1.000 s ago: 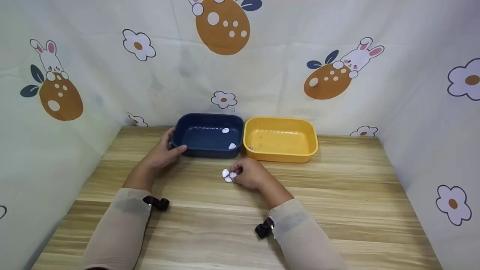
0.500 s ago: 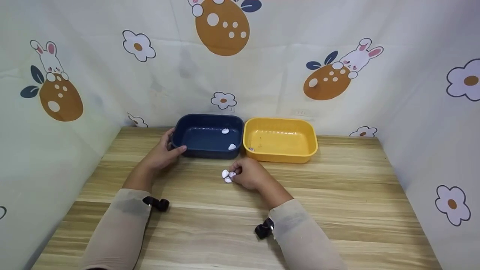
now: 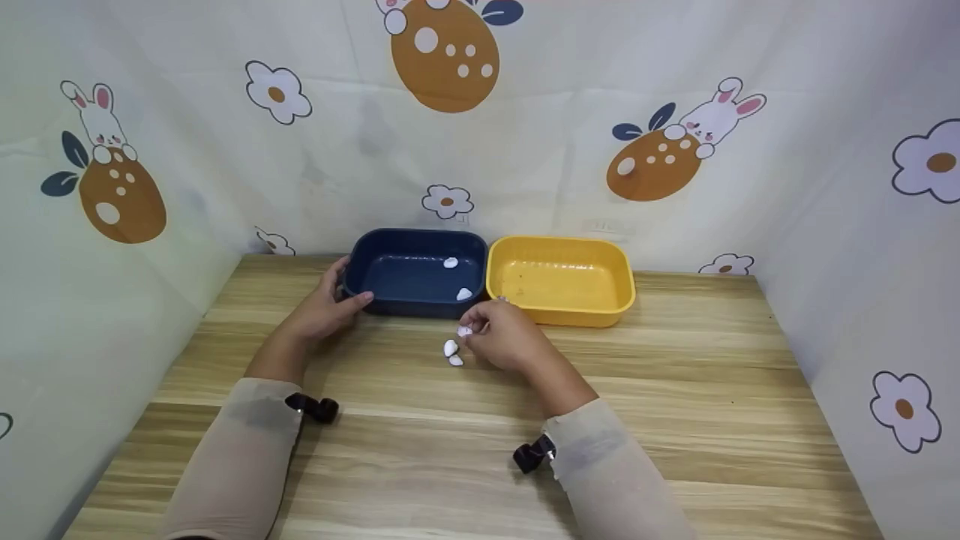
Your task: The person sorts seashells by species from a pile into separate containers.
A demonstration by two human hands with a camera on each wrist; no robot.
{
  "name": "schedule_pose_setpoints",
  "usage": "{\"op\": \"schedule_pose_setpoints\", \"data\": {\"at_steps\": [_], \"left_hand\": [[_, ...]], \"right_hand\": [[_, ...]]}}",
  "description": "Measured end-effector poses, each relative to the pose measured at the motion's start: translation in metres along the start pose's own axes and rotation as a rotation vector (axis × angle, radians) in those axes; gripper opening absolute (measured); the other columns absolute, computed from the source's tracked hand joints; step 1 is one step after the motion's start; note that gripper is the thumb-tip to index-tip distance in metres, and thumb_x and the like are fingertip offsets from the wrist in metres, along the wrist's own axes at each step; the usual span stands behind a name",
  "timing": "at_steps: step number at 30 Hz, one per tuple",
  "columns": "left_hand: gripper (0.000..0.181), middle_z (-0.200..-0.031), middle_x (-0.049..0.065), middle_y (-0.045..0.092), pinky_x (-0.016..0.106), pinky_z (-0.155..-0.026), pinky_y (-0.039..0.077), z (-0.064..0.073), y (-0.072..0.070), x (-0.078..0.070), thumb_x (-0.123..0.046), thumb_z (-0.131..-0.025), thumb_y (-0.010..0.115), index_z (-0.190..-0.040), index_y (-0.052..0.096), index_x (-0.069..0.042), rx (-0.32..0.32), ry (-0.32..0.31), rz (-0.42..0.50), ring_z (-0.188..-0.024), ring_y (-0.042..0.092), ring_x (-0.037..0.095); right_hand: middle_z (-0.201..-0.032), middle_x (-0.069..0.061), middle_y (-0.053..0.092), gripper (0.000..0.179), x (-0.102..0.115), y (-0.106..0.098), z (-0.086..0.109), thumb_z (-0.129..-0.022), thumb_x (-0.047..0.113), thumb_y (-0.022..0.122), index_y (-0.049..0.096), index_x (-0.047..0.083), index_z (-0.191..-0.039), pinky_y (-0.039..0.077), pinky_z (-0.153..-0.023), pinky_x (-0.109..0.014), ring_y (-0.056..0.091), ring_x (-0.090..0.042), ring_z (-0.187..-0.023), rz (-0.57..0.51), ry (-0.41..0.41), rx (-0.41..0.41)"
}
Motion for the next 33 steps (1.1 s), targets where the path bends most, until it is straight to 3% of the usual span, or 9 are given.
{"op": "schedule_pose_setpoints", "data": {"at_steps": [10,19,24,33], "left_hand": [[0.102,-0.179,0.018,0.020,0.056,-0.136,0.018,-0.001,0.000,0.002,-0.050,-0.098,0.075,-0.173,0.011,-0.024,0.019,-0.024,-0.014,-0.166,0.020,0.038],[0.100,-0.178,0.018,0.022,0.055,-0.136,0.016,-0.002,0.000,0.002,-0.045,-0.099,0.076,-0.172,0.012,-0.022,0.013,-0.019,0.000,-0.167,0.021,0.037],[0.100,-0.179,0.017,0.022,0.055,-0.137,0.016,-0.002,-0.001,0.002,-0.046,-0.098,0.076,-0.172,0.013,-0.022,0.008,-0.021,0.002,-0.167,0.021,0.036],[0.101,-0.178,0.017,0.022,0.055,-0.137,0.016,-0.002,-0.001,0.002,-0.047,-0.099,0.076,-0.172,0.012,-0.022,0.012,-0.015,-0.011,-0.167,0.021,0.037]], "right_hand": [[-0.100,-0.006,0.071,0.017,0.002,-0.025,-0.001,-0.095,0.014,0.079,0.079,0.011,-0.112,0.052,-0.081,-0.028,0.061,-0.018,-0.089,0.017,-0.012,-0.092],[-0.111,-0.009,0.072,0.026,-0.013,-0.067,0.001,-0.097,0.023,0.080,0.076,0.014,-0.120,0.053,-0.074,-0.026,0.060,-0.024,-0.091,0.020,0.096,-0.163],[-0.112,-0.010,0.072,0.026,-0.024,-0.088,0.002,-0.099,0.027,0.078,0.076,0.012,-0.121,0.052,-0.074,-0.024,0.059,-0.025,-0.093,0.023,0.107,-0.209],[-0.110,-0.006,0.064,0.031,-0.044,-0.109,0.004,-0.101,0.029,0.075,0.074,0.011,-0.127,0.052,-0.070,-0.021,0.057,-0.021,-0.092,-0.014,0.164,-0.250]]}}
Point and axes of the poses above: each hand's wrist, its own z-axis away from the middle knuckle, its own y-axis out of the palm, x = y × z, the point moved 6 cm from there along -z, towards the middle knuckle
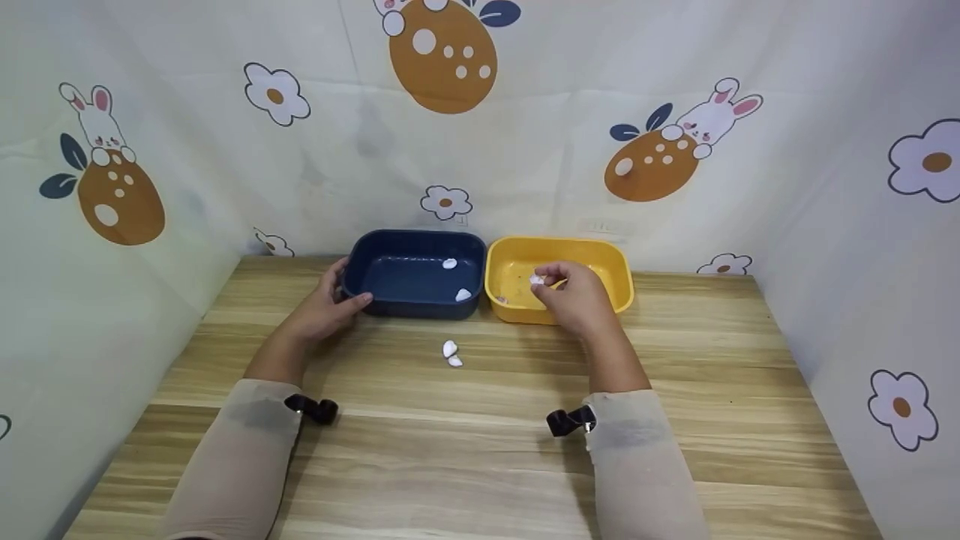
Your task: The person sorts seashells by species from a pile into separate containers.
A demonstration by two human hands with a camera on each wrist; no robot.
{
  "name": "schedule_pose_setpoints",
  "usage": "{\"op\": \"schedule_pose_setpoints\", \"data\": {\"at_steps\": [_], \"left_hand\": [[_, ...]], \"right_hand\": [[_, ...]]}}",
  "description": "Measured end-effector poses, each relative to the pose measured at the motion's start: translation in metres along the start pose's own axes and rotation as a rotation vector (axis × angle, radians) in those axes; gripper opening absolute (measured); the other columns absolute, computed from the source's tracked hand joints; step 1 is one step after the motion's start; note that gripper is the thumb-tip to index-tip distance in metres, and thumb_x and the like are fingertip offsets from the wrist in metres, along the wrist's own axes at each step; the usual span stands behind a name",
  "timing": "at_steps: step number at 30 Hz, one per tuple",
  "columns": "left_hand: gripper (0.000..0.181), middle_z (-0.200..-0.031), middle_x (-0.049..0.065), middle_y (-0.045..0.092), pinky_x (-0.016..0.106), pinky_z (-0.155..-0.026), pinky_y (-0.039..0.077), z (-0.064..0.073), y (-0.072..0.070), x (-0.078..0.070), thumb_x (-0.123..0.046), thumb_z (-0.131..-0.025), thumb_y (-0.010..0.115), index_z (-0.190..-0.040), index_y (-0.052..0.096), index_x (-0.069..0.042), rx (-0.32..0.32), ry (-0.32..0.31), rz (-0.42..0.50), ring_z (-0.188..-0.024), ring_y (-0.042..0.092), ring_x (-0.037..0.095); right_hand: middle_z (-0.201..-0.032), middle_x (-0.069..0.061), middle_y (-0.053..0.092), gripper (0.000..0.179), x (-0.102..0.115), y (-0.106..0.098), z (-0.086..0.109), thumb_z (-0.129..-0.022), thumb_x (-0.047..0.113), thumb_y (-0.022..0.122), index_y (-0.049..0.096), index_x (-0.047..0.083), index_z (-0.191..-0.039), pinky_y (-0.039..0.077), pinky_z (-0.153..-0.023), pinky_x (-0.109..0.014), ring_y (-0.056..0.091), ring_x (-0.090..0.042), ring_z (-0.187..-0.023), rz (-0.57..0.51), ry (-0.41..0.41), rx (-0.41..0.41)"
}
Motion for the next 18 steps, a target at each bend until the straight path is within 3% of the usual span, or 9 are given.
{"op": "schedule_pose_setpoints", "data": {"at_steps": [9,18], "left_hand": [[0.101,-0.178,0.017,0.024,0.053,-0.137,0.017,0.0004,0.0006,-0.0005,-0.044,-0.098,0.077,-0.172,0.013,-0.021,-0.002,0.016,0.035,-0.167,0.021,0.036],[0.101,-0.178,0.017,0.024,0.053,-0.137,0.017,0.0007,0.0004,-0.0006,-0.045,-0.097,0.077,-0.172,0.013,-0.021,-0.007,0.010,0.030,-0.166,0.022,0.035]], "right_hand": [[-0.116,-0.006,0.058,0.036,-0.0029,-0.0067,0.0018,-0.101,0.033,0.074,0.069,0.011,-0.130,0.051,-0.070,-0.021,0.053,-0.022,-0.099,-0.061,0.076,-0.027],[-0.115,-0.004,0.058,0.035,-0.0010,-0.0052,0.0011,-0.100,0.029,0.075,0.070,0.013,-0.130,0.049,-0.068,-0.020,0.052,-0.021,-0.098,-0.078,0.063,-0.058]]}}
Point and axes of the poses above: each hand's wrist, its own z-axis away from the middle knuckle, its own y-axis out of the palm, x = y × z, the point moved 6 cm from there along -z, towards the middle knuckle
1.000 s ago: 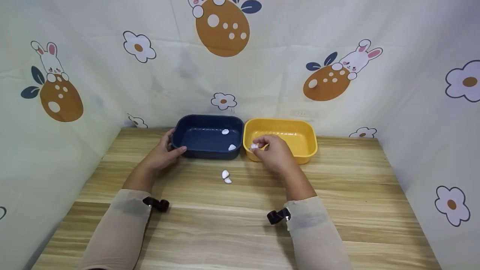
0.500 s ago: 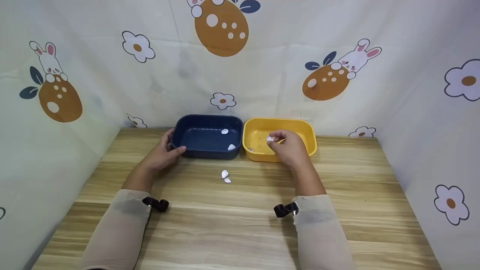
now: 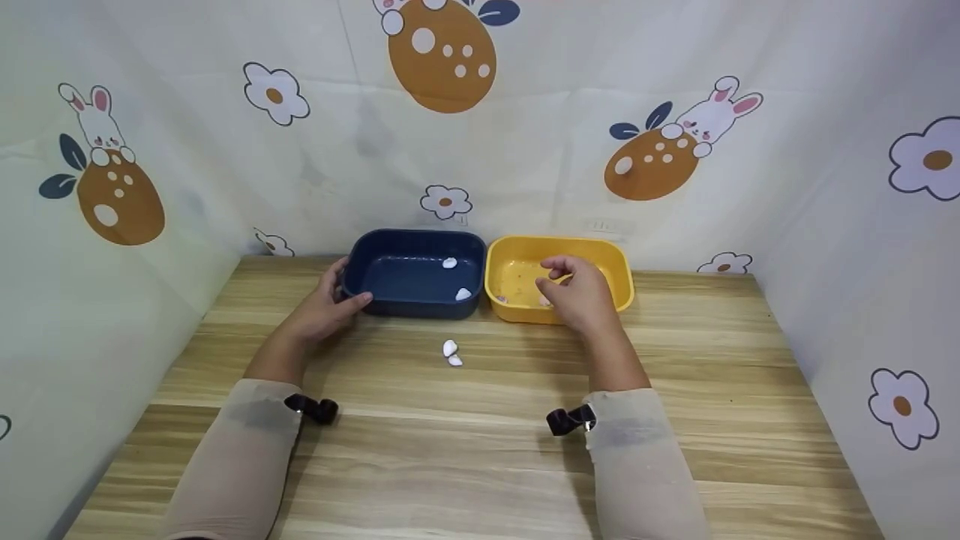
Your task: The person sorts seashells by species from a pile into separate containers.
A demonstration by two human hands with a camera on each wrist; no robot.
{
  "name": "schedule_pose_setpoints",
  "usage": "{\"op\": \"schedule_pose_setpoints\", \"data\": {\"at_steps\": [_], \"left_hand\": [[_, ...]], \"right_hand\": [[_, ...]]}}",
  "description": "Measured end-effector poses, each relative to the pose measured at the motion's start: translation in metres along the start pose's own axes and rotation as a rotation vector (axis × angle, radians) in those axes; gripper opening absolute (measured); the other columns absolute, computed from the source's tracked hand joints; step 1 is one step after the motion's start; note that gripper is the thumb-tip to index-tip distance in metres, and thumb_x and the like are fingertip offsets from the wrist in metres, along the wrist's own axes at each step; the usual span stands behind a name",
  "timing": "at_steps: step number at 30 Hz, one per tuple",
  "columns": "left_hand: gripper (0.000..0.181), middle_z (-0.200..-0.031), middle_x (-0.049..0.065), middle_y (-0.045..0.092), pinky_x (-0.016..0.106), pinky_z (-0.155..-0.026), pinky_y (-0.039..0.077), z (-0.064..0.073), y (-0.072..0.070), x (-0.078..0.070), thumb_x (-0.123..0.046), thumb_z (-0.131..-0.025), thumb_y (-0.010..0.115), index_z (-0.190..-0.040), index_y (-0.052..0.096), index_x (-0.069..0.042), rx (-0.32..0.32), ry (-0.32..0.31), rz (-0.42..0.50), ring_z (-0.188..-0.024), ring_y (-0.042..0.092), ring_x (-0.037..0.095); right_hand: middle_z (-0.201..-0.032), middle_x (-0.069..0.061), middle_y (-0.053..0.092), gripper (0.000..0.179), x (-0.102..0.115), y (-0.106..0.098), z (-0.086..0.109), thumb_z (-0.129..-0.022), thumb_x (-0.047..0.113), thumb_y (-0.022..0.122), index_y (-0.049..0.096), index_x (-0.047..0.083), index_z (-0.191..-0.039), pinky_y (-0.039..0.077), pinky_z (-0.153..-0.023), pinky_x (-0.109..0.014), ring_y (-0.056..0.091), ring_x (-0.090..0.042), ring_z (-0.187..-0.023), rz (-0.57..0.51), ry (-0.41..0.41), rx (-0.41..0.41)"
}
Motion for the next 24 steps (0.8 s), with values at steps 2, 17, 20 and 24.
{"op": "schedule_pose_setpoints", "data": {"at_steps": [2,17,20,24], "left_hand": [[0.101,-0.178,0.018,0.024,0.053,-0.137,0.017,-0.001,0.000,0.000,-0.045,-0.098,0.077,-0.172,0.013,-0.021,0.001,0.001,0.000,-0.166,0.022,0.036],[0.101,-0.179,0.017,0.021,0.054,-0.137,0.017,0.000,0.000,0.002,-0.047,-0.099,0.075,-0.172,0.012,-0.022,0.009,-0.005,-0.017,-0.167,0.020,0.036],[0.101,-0.179,0.016,0.020,0.055,-0.136,0.017,0.001,0.000,0.002,-0.047,-0.099,0.075,-0.173,0.011,-0.022,0.011,-0.011,-0.021,-0.167,0.019,0.036],[0.100,-0.180,0.016,0.019,0.054,-0.137,0.016,0.002,0.000,0.001,-0.047,-0.099,0.074,-0.173,0.011,-0.022,0.009,-0.020,-0.022,-0.167,0.019,0.036]], "right_hand": [[-0.114,-0.004,0.059,0.033,0.001,0.002,0.000,-0.100,0.028,0.075,0.071,0.013,-0.129,0.049,-0.067,-0.020,0.053,-0.021,-0.097,-0.001,-0.006,0.004],[-0.107,-0.007,0.070,0.033,0.027,0.057,0.016,-0.095,0.021,0.081,0.075,0.007,-0.125,0.051,-0.067,-0.020,0.060,-0.024,-0.087,-0.017,-0.144,0.128],[-0.106,-0.007,0.071,0.030,0.034,0.068,0.022,-0.094,0.019,0.082,0.076,0.008,-0.121,0.051,-0.068,-0.021,0.061,-0.022,-0.086,-0.026,-0.165,0.163],[-0.106,-0.007,0.071,0.027,0.039,0.076,0.028,-0.095,0.019,0.082,0.077,0.011,-0.120,0.052,-0.070,-0.022,0.061,-0.021,-0.088,-0.040,-0.168,0.192]]}}
Point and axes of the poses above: each hand's wrist, its own z-axis away from the middle knuckle, its own y-axis out of the palm, x = y × z, the point moved 6 cm from there along -z, towards the middle knuckle
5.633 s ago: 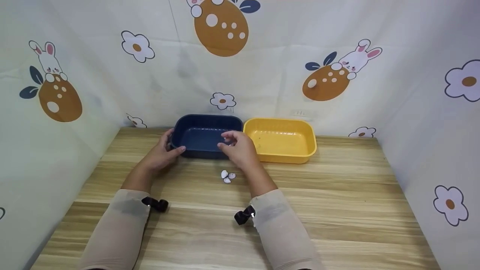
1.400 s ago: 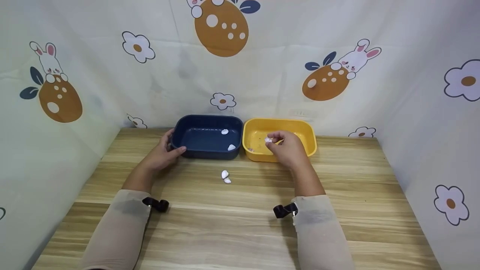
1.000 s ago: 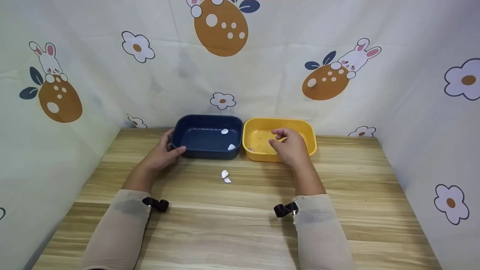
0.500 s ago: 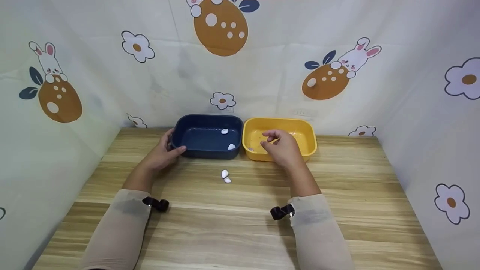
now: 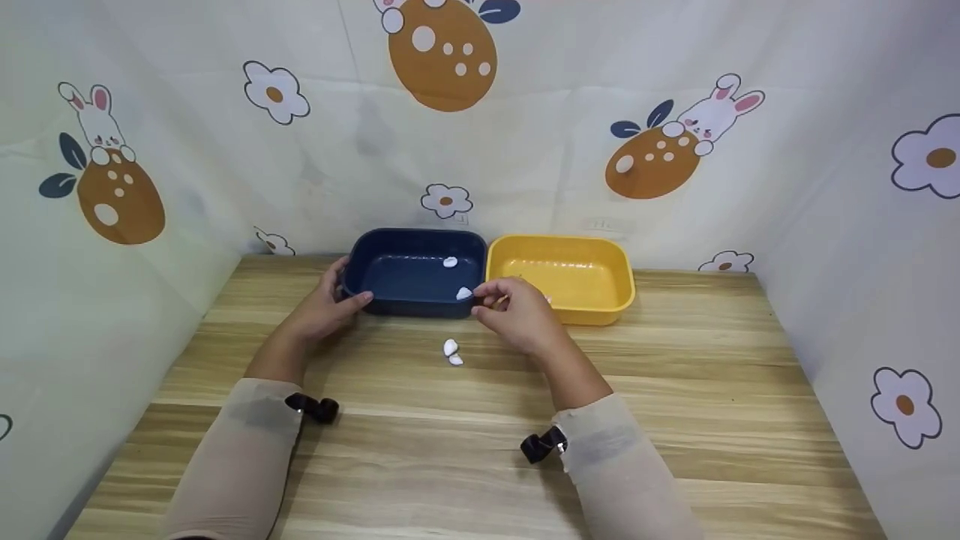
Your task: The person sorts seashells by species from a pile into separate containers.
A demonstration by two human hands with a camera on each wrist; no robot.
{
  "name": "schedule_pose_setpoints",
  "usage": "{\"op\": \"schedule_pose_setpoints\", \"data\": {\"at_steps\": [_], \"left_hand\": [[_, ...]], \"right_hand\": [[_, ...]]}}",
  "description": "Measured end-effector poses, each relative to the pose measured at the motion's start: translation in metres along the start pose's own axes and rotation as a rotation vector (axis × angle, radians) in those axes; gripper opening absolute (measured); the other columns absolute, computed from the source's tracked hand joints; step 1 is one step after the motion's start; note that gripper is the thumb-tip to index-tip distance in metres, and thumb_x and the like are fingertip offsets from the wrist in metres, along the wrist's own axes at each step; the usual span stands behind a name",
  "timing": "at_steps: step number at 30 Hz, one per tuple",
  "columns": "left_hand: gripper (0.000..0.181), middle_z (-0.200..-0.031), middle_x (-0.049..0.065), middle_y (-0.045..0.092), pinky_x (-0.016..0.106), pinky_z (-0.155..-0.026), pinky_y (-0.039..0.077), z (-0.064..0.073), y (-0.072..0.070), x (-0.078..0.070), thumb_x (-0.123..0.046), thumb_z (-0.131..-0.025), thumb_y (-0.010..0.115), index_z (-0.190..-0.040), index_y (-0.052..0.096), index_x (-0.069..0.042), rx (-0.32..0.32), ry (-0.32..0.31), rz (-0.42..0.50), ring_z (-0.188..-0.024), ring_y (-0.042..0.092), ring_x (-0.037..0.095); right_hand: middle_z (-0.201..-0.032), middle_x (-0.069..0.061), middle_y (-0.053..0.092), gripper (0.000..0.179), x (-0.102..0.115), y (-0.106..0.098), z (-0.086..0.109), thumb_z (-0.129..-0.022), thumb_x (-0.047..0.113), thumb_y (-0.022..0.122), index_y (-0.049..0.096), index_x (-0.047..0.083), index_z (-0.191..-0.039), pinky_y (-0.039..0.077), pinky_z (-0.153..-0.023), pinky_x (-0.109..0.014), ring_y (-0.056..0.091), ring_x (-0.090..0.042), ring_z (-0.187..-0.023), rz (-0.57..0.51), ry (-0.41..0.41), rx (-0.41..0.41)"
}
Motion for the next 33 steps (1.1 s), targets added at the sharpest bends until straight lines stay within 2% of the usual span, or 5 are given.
{"op": "schedule_pose_setpoints", "data": {"at_steps": [5,12,17,23,33], "left_hand": [[0.101,-0.179,0.016,0.020,0.054,-0.137,0.016,0.000,0.000,0.001,-0.049,-0.098,0.075,-0.173,0.011,-0.023,-0.003,-0.005,-0.007,-0.167,0.020,0.036],[0.104,-0.179,0.017,0.020,0.055,-0.136,0.016,-0.001,0.000,0.001,-0.053,-0.097,0.075,-0.173,0.011,-0.023,-0.004,0.005,-0.020,-0.167,0.020,0.037],[0.103,-0.179,0.018,0.021,0.055,-0.136,0.016,-0.002,0.000,0.002,-0.053,-0.097,0.074,-0.173,0.012,-0.023,-0.009,0.004,-0.031,-0.166,0.021,0.038],[0.103,-0.178,0.018,0.023,0.055,-0.136,0.018,0.000,0.000,0.000,-0.053,-0.097,0.075,-0.173,0.011,-0.023,-0.006,0.012,-0.031,-0.166,0.022,0.037],[0.102,-0.178,0.018,0.023,0.054,-0.136,0.017,0.000,0.001,-0.001,-0.049,-0.098,0.076,-0.173,0.012,-0.021,-0.006,0.016,-0.016,-0.166,0.022,0.037]], "right_hand": [[-0.103,-0.006,0.072,0.026,0.003,0.011,0.003,-0.094,0.017,0.083,0.077,0.009,-0.118,0.052,-0.071,-0.022,0.061,-0.021,-0.087,-0.005,-0.038,0.041],[-0.101,-0.005,0.073,0.025,-0.001,0.043,0.007,-0.090,0.012,0.083,0.077,0.005,-0.114,0.053,-0.070,-0.023,0.062,-0.017,-0.082,0.058,-0.089,0.207],[-0.104,-0.009,0.077,0.025,-0.008,0.061,0.009,-0.089,0.013,0.085,0.078,0.004,-0.111,0.056,-0.079,-0.028,0.066,-0.017,-0.089,0.104,-0.125,0.292],[-0.105,-0.005,0.080,0.023,-0.017,0.070,0.009,-0.087,0.013,0.086,0.079,0.010,-0.109,0.056,-0.088,-0.030,0.067,-0.012,-0.093,0.158,-0.135,0.346],[-0.095,-0.002,0.077,0.021,-0.024,0.076,0.007,-0.087,0.013,0.086,0.080,0.010,-0.107,0.054,-0.083,-0.024,0.062,-0.009,-0.087,0.205,-0.179,0.381]]}}
Point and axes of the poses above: each hand's wrist, its own z-axis away from the middle knuckle, its own y-axis out of the palm, x = y × z, the point moved 6 cm from there along -z, towards the middle knuckle
